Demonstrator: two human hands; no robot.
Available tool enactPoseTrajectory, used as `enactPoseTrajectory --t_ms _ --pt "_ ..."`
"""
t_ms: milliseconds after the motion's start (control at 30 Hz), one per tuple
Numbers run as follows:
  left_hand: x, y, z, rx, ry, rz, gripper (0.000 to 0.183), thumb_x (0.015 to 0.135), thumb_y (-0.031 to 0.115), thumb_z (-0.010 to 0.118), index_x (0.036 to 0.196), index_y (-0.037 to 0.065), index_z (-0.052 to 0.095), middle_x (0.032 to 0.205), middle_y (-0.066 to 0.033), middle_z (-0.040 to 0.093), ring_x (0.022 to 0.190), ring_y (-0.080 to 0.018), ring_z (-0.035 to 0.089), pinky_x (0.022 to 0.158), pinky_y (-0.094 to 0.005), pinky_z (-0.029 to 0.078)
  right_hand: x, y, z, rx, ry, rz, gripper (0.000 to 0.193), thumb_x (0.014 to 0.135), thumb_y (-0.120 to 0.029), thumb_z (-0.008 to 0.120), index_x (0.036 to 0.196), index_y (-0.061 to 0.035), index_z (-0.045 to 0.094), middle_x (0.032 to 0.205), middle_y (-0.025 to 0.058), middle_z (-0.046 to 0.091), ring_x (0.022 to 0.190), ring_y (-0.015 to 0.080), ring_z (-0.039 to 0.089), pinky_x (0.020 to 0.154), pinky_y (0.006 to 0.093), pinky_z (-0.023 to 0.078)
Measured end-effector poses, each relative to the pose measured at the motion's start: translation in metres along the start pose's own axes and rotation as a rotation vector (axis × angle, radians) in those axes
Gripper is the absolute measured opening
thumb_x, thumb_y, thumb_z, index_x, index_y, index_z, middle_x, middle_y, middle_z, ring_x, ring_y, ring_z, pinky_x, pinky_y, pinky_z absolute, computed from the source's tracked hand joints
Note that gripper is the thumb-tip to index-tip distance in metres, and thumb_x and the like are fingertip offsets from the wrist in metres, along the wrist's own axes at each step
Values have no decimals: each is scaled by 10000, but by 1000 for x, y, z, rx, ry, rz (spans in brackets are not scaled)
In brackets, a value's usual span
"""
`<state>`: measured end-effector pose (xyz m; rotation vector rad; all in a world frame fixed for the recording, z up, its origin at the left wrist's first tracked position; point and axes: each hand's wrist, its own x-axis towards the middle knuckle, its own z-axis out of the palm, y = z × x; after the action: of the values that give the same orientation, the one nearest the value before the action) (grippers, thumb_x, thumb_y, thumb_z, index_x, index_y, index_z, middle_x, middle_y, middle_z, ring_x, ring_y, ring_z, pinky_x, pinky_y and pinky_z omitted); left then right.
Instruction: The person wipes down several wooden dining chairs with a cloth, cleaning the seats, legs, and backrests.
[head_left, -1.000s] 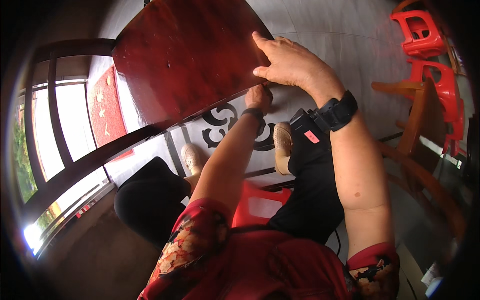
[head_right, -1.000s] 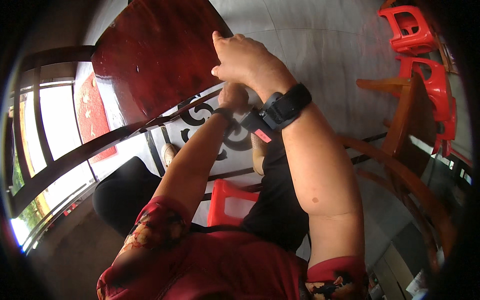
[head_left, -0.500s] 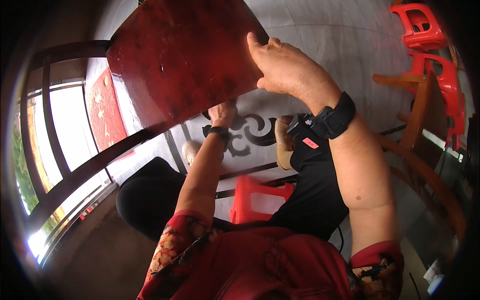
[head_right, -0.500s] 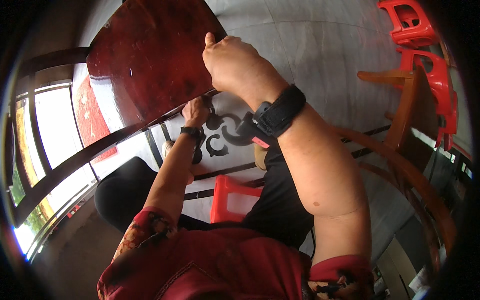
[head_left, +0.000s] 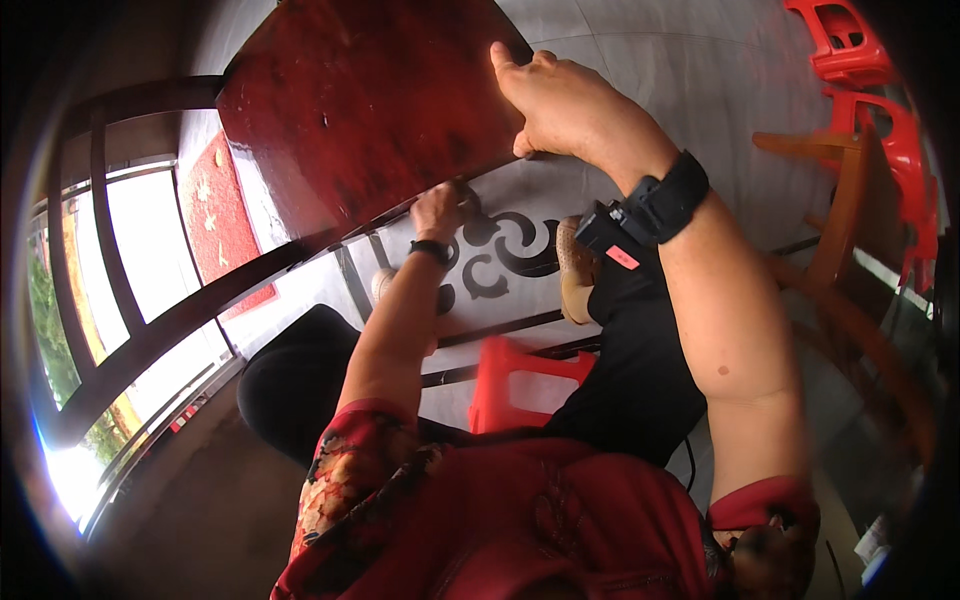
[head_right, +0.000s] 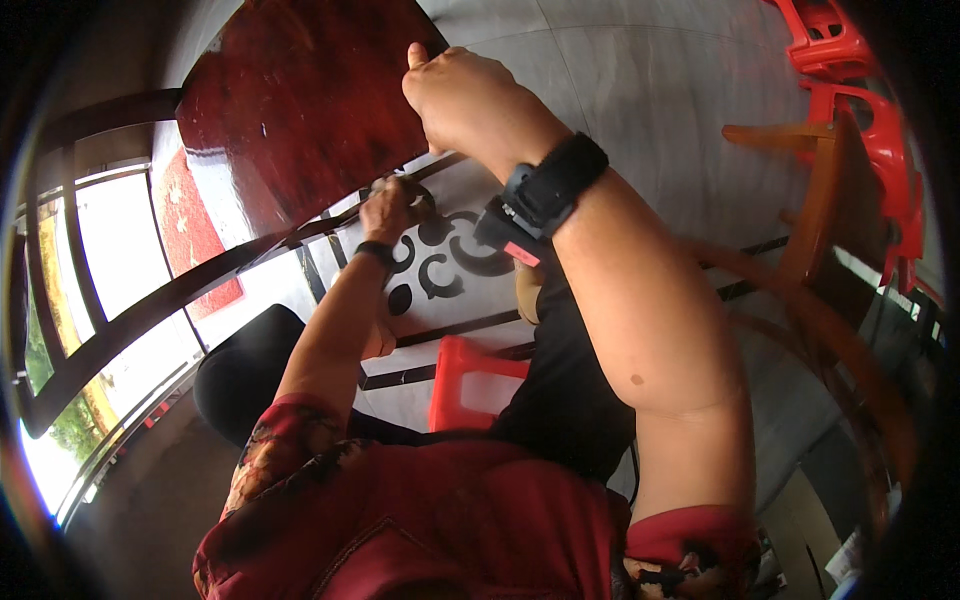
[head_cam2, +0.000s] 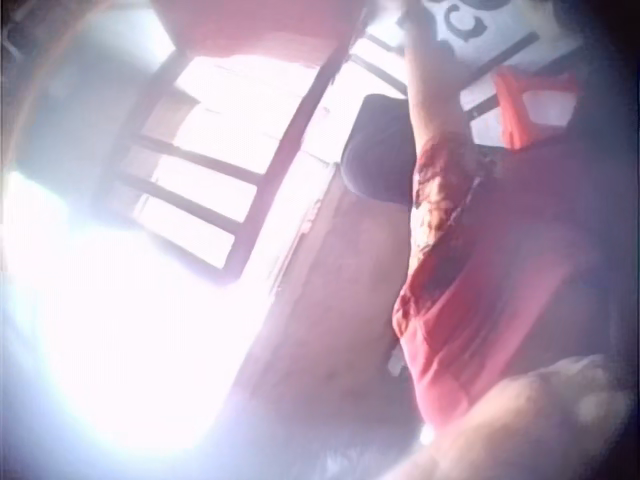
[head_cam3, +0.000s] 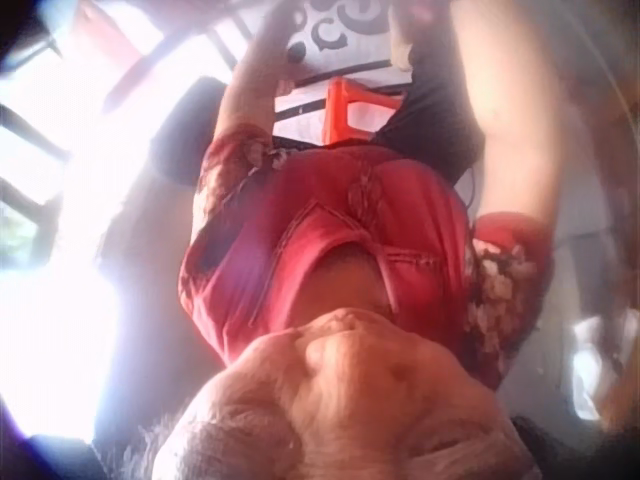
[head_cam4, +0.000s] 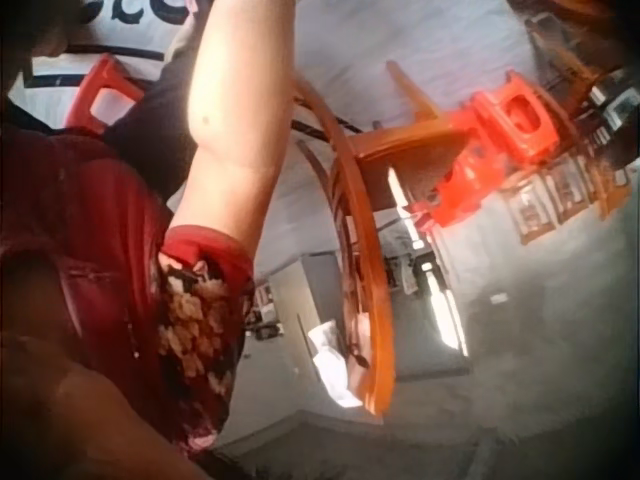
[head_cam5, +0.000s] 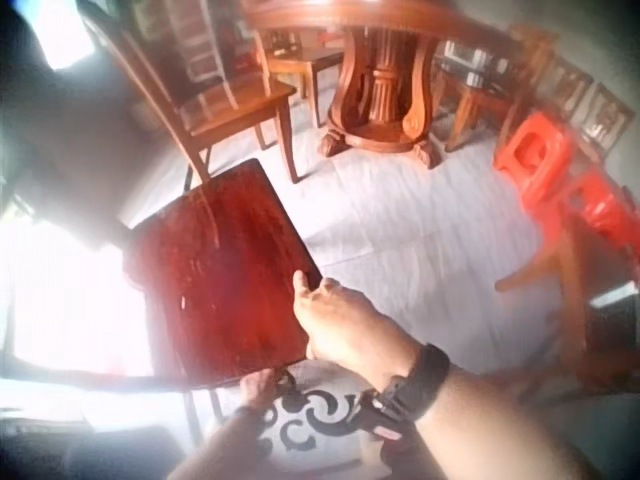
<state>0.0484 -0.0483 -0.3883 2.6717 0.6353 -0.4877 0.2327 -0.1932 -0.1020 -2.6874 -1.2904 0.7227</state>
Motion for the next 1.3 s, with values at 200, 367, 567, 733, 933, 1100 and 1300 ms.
enactPoseTrajectory --t_ms 200,367,567,733,933,1100,1300 --pt "-41 -109 25 163 -41 -350 755 882 287 603 1495 55 227 1000 -207 703 912 -362 702 739 -474 561 -1 -1 3 -33 19 7 794 670 -113 825 1342 126 474 1071 187 696 1070 314 642 817 414 581" --pt "-35 -61 74 -165 241 -473 791 872 114 510 1539 43 92 1140 -290 639 955 -440 662 810 -523 524 6 -4 1 -96 -81 -6 903 680 -162 855 1418 88 397 1137 156 690 1123 305 622 883 412 564" --pt "-44 -135 79 -257 387 -244 706 873 155 639 1503 110 323 1190 -243 639 1086 -359 639 895 -416 520 6 0 4 -41 -42 2 919 686 -200 864 1423 82 394 1207 159 664 1157 307 606 896 420 557" --pt "-29 -57 54 -478 356 -226 583 887 250 646 1432 160 457 1084 -186 689 974 -317 677 819 -404 523 5 6 4 -40 16 -51 965 650 -74 824 1420 164 292 848 264 681 853 358 700 706 379 580" --pt "5 61 28 -550 194 -61 295 933 248 540 1204 140 584 1006 -179 699 944 -378 670 782 -450 506 2 -1 -4 -90 -41 -29 921 634 -177 884 1364 143 422 1086 207 696 1028 316 677 883 369 557" --pt "0 -19 31 -117 49 -262 385 934 347 523 1245 123 495 1011 -230 694 966 -404 671 778 -495 519 3 5 -2 -45 -2 -51 983 622 -181 891 1386 157 372 1077 222 689 1034 310 678 865 358 558" --pt "-63 -93 24 -57 107 -375 798 908 330 547 1557 107 140 1111 -256 672 1112 -443 596 924 -468 470 7 9 7 -74 34 -35 1021 621 -203 898 1411 133 346 1128 195 681 1070 308 663 862 372 563"
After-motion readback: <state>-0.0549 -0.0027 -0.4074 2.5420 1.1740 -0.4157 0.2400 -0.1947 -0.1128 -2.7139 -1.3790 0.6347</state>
